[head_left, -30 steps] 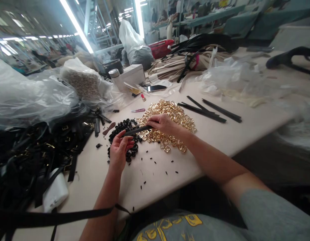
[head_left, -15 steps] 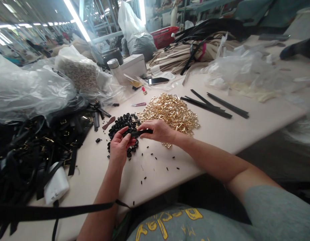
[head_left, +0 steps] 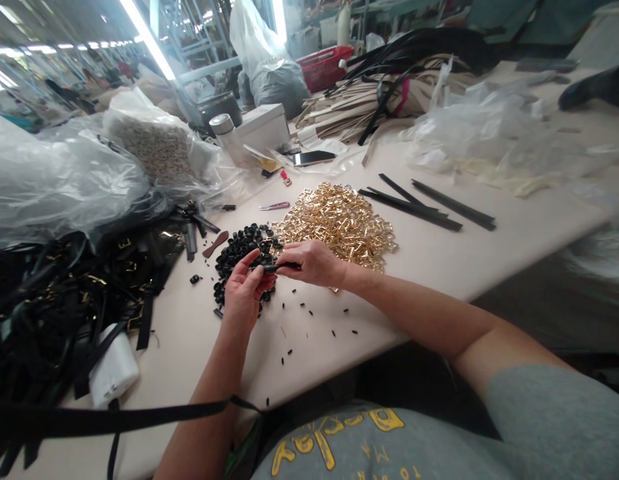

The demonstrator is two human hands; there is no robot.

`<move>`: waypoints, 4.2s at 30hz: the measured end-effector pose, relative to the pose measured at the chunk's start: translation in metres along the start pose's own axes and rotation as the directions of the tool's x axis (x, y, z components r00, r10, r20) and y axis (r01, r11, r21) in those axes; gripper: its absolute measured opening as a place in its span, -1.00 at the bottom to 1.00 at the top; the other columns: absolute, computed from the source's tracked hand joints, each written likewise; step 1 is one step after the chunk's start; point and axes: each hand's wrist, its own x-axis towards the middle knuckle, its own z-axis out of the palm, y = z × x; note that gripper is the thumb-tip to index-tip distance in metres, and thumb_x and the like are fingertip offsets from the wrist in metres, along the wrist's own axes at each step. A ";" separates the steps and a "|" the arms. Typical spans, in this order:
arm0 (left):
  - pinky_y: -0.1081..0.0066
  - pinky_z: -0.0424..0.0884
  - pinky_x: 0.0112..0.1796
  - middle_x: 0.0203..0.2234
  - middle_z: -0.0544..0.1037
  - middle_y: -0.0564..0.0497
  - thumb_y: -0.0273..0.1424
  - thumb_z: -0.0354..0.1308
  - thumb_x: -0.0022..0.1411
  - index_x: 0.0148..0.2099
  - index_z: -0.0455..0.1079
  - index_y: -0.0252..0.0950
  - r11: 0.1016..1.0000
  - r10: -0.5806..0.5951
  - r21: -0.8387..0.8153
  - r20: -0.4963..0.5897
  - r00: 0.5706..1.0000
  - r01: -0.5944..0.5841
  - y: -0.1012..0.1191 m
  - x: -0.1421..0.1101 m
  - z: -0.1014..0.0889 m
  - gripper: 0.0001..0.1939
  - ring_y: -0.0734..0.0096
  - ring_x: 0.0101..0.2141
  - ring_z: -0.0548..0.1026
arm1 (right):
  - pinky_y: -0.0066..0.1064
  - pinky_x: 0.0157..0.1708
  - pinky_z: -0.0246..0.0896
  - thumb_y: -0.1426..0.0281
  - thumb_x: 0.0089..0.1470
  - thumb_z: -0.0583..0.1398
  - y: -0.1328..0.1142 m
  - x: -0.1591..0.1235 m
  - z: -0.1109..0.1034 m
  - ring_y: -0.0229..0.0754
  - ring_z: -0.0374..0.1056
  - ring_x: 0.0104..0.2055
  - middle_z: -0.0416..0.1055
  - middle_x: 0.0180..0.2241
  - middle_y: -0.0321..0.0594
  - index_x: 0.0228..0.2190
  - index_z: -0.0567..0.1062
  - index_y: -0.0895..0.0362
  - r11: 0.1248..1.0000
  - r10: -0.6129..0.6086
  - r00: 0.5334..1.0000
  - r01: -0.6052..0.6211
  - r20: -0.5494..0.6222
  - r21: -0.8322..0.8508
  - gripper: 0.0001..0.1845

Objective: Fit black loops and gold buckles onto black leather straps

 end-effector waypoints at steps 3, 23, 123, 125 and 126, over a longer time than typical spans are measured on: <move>0.46 0.46 -0.38 -0.39 0.57 -0.01 -0.21 0.37 -0.01 -0.02 0.44 -0.31 0.994 0.042 0.100 0.036 0.998 -0.046 0.000 -0.002 -0.002 -0.48 0.44 -0.45 0.54 | -0.50 -0.45 0.01 0.33 0.19 0.16 -0.001 0.000 -0.001 -0.32 0.30 -0.41 0.43 -0.44 -0.29 -0.41 0.54 0.14 1.000 -0.017 1.000 0.017 0.003 -0.016 -0.79; 0.28 0.37 -0.07 -0.22 0.53 -0.05 -0.33 0.18 0.20 -0.17 0.50 -0.21 0.476 0.502 0.665 0.331 0.799 -0.575 0.010 -0.003 -0.006 -0.84 0.26 -0.17 0.48 | -0.47 -0.46 -0.03 0.33 0.15 0.20 0.002 0.001 0.001 -0.29 0.30 -0.41 0.46 -0.41 -0.28 -0.39 0.55 0.13 0.997 0.036 0.997 -0.031 0.068 -0.070 -0.84; 0.25 0.35 -0.17 -0.32 0.58 -0.12 -0.28 0.24 0.06 -0.20 0.56 -0.29 0.316 0.409 0.948 -0.158 0.899 0.023 0.052 0.045 -0.127 -0.74 0.17 -0.32 0.51 | -0.40 -0.52 -0.06 0.28 0.28 0.05 -0.010 0.002 -0.032 -0.31 0.19 -0.51 0.42 -0.48 -0.28 -0.46 0.51 0.10 0.943 -0.079 0.996 0.059 -0.049 -0.327 -0.66; 0.24 0.34 -0.15 -0.31 0.58 -0.13 -0.34 0.22 0.04 -0.23 0.57 -0.27 0.187 0.340 0.980 -0.130 0.932 0.069 0.049 0.050 -0.140 -0.78 0.13 -0.30 0.51 | -0.39 -0.51 -0.06 0.28 0.28 0.04 -0.008 0.002 -0.033 -0.30 0.19 -0.50 0.42 -0.47 -0.27 -0.45 0.51 0.10 0.946 -0.065 0.996 0.042 -0.061 -0.322 -0.65; 0.24 0.34 -0.16 -0.32 0.58 -0.13 -0.36 0.21 0.04 -0.27 0.57 -0.26 0.157 0.313 0.986 -0.111 0.943 0.064 0.046 0.052 -0.145 -0.81 0.13 -0.30 0.50 | -0.38 -0.51 -0.06 0.27 0.29 0.04 -0.006 0.002 -0.032 -0.30 0.19 -0.49 0.42 -0.46 -0.26 -0.44 0.51 0.10 0.950 -0.056 0.997 0.034 -0.061 -0.312 -0.65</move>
